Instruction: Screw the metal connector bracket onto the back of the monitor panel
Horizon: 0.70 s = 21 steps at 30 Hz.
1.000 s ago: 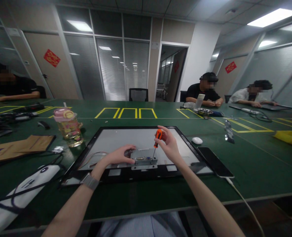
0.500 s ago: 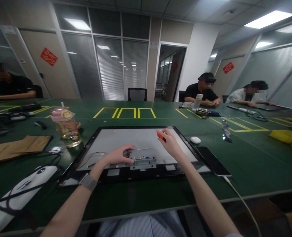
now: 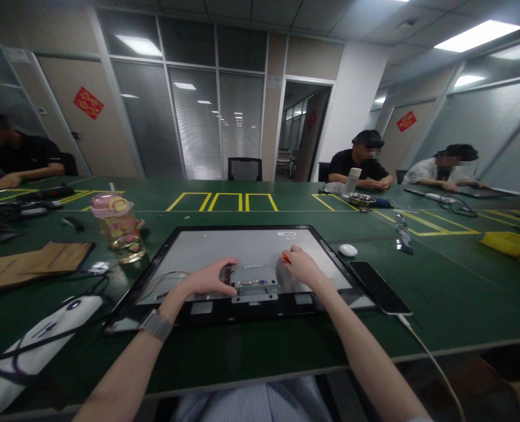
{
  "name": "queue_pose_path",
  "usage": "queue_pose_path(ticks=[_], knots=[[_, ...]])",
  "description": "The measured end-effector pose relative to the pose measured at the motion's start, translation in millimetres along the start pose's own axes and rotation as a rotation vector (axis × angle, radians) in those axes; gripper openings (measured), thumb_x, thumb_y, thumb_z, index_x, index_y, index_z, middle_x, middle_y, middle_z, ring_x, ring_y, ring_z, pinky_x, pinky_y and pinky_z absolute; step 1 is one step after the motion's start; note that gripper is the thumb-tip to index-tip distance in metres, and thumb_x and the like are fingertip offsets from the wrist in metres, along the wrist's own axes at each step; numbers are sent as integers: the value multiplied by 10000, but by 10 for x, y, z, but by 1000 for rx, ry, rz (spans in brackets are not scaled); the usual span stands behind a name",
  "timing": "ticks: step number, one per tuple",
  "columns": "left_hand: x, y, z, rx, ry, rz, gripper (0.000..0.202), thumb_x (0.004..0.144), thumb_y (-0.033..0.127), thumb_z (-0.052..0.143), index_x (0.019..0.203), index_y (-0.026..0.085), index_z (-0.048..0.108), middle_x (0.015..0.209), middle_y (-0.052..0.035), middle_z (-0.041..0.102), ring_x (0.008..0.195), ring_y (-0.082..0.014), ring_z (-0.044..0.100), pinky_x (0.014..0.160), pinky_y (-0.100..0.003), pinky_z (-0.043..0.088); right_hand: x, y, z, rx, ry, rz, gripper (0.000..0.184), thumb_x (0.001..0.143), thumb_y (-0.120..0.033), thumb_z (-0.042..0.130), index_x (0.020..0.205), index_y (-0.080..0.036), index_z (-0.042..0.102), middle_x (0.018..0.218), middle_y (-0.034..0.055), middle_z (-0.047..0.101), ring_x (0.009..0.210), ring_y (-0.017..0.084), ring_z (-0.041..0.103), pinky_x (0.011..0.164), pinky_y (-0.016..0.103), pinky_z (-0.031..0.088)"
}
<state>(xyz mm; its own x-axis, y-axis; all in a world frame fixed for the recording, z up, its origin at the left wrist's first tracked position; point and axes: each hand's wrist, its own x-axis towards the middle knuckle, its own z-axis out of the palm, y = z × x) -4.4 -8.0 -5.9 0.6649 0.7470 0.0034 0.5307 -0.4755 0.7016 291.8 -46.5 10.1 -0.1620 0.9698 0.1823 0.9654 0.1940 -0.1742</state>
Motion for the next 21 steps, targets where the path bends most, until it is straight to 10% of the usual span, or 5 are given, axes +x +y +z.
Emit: queue_pose_path(ticks=[10, 21], knots=[[-18, 76, -18, 59, 58, -12, 614, 535, 437, 790, 1060, 199, 575, 1325, -74, 515, 1187, -276, 497, 1019, -378, 372, -57, -55, -102, 580, -302, -247, 793, 580, -341, 799, 1298, -207, 490, 1255, 106, 564, 1137, 260, 526, 958, 397, 413], [-21, 90, -21, 97, 136, 3, 678, 505, 448, 802, 1091, 201, 566, 1182, -53, 598, 1069, -259, 561, 931, -341, 426, -83, -118, -174, 488, -142, -287, 641, 521, -257, 808, 1116, -189, 577, 1092, 62, 608, 1009, 244, 559, 874, 365, 428]])
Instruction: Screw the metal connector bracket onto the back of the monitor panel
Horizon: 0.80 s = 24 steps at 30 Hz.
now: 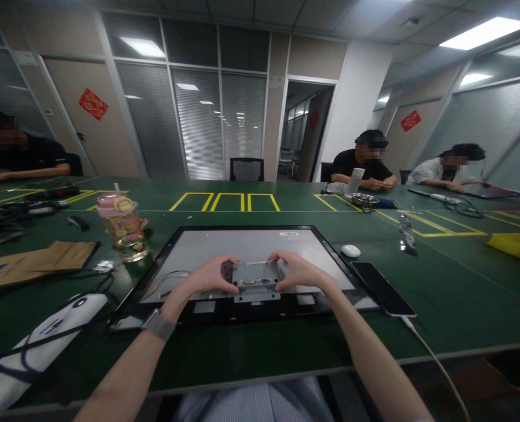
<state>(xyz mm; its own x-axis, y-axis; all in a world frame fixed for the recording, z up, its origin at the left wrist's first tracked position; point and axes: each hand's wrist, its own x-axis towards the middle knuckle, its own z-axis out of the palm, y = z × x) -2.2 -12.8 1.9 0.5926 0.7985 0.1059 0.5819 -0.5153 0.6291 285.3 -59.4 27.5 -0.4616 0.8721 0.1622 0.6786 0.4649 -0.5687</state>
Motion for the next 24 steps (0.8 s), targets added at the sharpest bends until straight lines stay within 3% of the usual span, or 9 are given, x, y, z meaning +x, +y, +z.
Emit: queue_pose_path(ticks=[7, 11, 15, 18, 21, 24], knots=[[46, 67, -47, 56, 106, 55, 542, 615, 436, 738, 1077, 196, 588, 1156, -46, 568, 1078, -252, 541, 976, -340, 394, 23, 68, 5, 69, 79, -69, 486, 672, -214, 707, 1131, -201, 547, 1149, 64, 581, 1049, 219, 540, 866, 349, 431], [133, 19, -24, 88, 110, 59, 481, 663, 421, 701, 1074, 196, 588, 1142, -47, 539, 1064, -242, 535, 962, -329, 408, 75, 132, 82, 44, 128, -89, 430, 744, -184, 639, 1157, -190, 515, 1171, 78, 571, 1046, 216, 539, 865, 351, 427], [195, -36, 6, 88, 75, 58, 459, 693, 393, 675, 1090, 183, 575, 1134, -54, 518, 1051, -233, 534, 948, -322, 417, 129, 224, 187, 40, 123, -46, 399, 760, -156, 604, 1141, -178, 488, 1084, 62, 580, 810, 162, 568, 753, 308, 458], [219, -58, 24, 90, 46, 55, 453, 708, 395, 662, 1094, 175, 574, 1137, -60, 509, 1051, -232, 531, 959, -328, 411, 152, 281, 238, 23, 98, -25, 397, 773, -171, 589, 1151, -189, 471, 1035, 48, 580, 754, 151, 556, 731, 302, 456], [242, -89, 46, 92, 42, 53, 446, 712, 353, 653, 1105, 158, 571, 1135, -69, 513, 1053, -225, 530, 967, -328, 407, 159, 308, 255, -24, 81, 0, 398, 765, -179, 601, 1142, -198, 477, 978, 42, 582, 797, 177, 563, 768, 325, 450], [257, -126, 62, 90, 46, 56, 462, 708, 334, 656, 1124, 154, 565, 1145, -74, 523, 1066, -224, 530, 977, -332, 403, 156, 318, 253, -51, 75, 11, 442, 753, -195, 625, 1168, -203, 471, 1047, 70, 577, 922, 223, 573, 843, 368, 435]])
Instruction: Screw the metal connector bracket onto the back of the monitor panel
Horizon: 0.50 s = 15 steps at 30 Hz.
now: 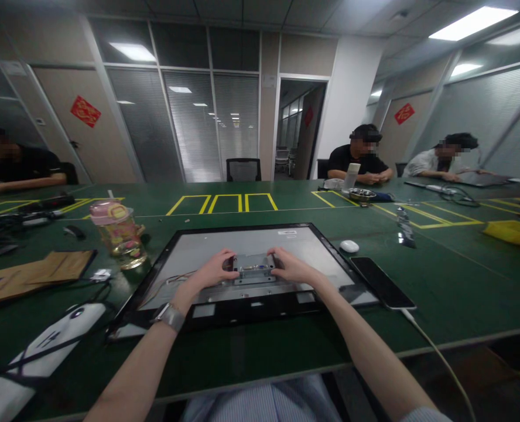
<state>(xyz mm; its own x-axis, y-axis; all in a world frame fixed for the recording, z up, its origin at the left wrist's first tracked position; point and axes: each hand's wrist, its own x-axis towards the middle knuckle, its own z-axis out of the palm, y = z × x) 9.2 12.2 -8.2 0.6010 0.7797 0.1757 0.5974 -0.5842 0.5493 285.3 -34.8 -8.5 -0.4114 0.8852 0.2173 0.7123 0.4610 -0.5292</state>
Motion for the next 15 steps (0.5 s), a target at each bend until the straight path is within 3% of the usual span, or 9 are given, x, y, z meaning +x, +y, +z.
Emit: queue_pose_path(ticks=[5, 10, 15], knots=[[-9, -27, 12, 0, 21, -23, 614, 666, 365, 706, 1211, 161, 508, 1220, -94, 522, 1127, -252, 510, 1016, -372, 373, 9, 8, -8, -42, 7, 17, 576, 719, -243, 675, 1241, -204, 433, 1171, 112, 563, 1148, 300, 501, 989, 476, 350], [-14, -25, 16, -12, 9, -26, 571, 681, 373, 698, 1183, 160, 528, 1208, -97, 543, 1114, -253, 517, 999, -368, 384, 32, -1, -2, -74, -4, -46, 495, 757, -235, 637, 1212, -201, 444, 1181, 90, 588, 1143, 267, 530, 1111, 524, 154], [-11, 30, -18, -23, 9, -7, 541, 664, 371, 708, 1140, 159, 561, 1206, -92, 557, 1098, -257, 527, 976, -359, 395, 13, -31, -39, -45, -14, -41, 438, 761, -235, 639, 1163, -200, 470, 1132, 65, 606, 1105, 253, 547, 1097, 504, 213]])
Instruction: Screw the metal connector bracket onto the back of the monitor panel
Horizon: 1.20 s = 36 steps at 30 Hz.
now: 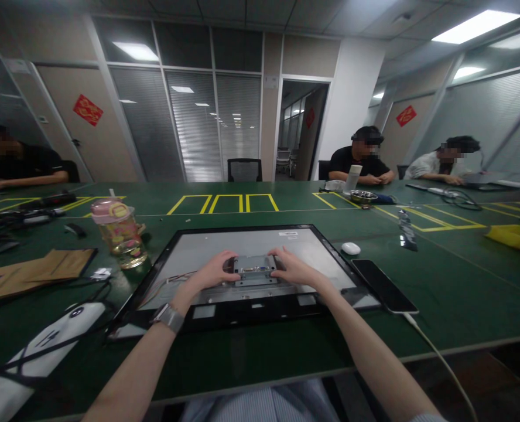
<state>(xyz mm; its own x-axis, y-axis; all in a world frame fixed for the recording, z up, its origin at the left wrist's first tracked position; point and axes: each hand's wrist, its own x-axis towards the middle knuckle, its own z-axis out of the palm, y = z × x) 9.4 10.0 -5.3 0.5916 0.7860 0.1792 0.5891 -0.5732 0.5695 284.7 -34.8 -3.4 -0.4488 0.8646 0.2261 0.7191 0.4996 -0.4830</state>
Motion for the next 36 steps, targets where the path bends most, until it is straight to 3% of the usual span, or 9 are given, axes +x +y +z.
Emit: queue_pose_path(ticks=[3, 7, 12, 24, 36], knots=[[-21, 50, -46, -12, -3, 5, 530, 653, 393, 710, 1109, 159, 579, 1178, -83, 579, 1079, -253, 541, 961, -344, 399, -35, -24, -70, 51, -2, 14, 429, 752, -254, 650, 1140, -192, 480, 1150, 78, 586, 1124, 254, 528, 1004, 449, 354], [-100, 95, -95, -28, -43, -42, 554, 604, 427, 735, 1077, 178, 590, 1124, -58, 606, 1046, -250, 559, 920, -326, 414, -87, -62, -169, 127, -26, 54, 559, 631, -350, 762, 1097, -201, 492, 1105, 59, 594, 1029, 240, 567, 878, 370, 431], [-202, 131, -66, -11, -72, -59, 604, 538, 411, 772, 1055, 181, 562, 1043, -41, 612, 945, -236, 573, 830, -314, 440, -116, -131, -193, 115, -105, 49, 614, 557, -341, 798, 1082, -205, 512, 1086, 44, 589, 969, 231, 572, 843, 345, 434], [-239, 209, -43, -32, -59, -61, 597, 510, 373, 773, 1019, 174, 531, 973, -27, 596, 871, -214, 565, 751, -294, 437, -131, -179, -181, 57, -87, 23, 602, 545, -290, 789, 1073, -199, 515, 1083, 51, 570, 1012, 247, 532, 871, 363, 421], [-252, 212, -32, 4, -76, -37, 595, 520, 373, 780, 1024, 186, 522, 1146, -62, 579, 1064, -262, 536, 928, -348, 404, -130, -181, -163, 37, -126, 59, 625, 531, -309, 795, 1085, -205, 524, 1096, 51, 577, 1003, 252, 537, 868, 373, 429]])
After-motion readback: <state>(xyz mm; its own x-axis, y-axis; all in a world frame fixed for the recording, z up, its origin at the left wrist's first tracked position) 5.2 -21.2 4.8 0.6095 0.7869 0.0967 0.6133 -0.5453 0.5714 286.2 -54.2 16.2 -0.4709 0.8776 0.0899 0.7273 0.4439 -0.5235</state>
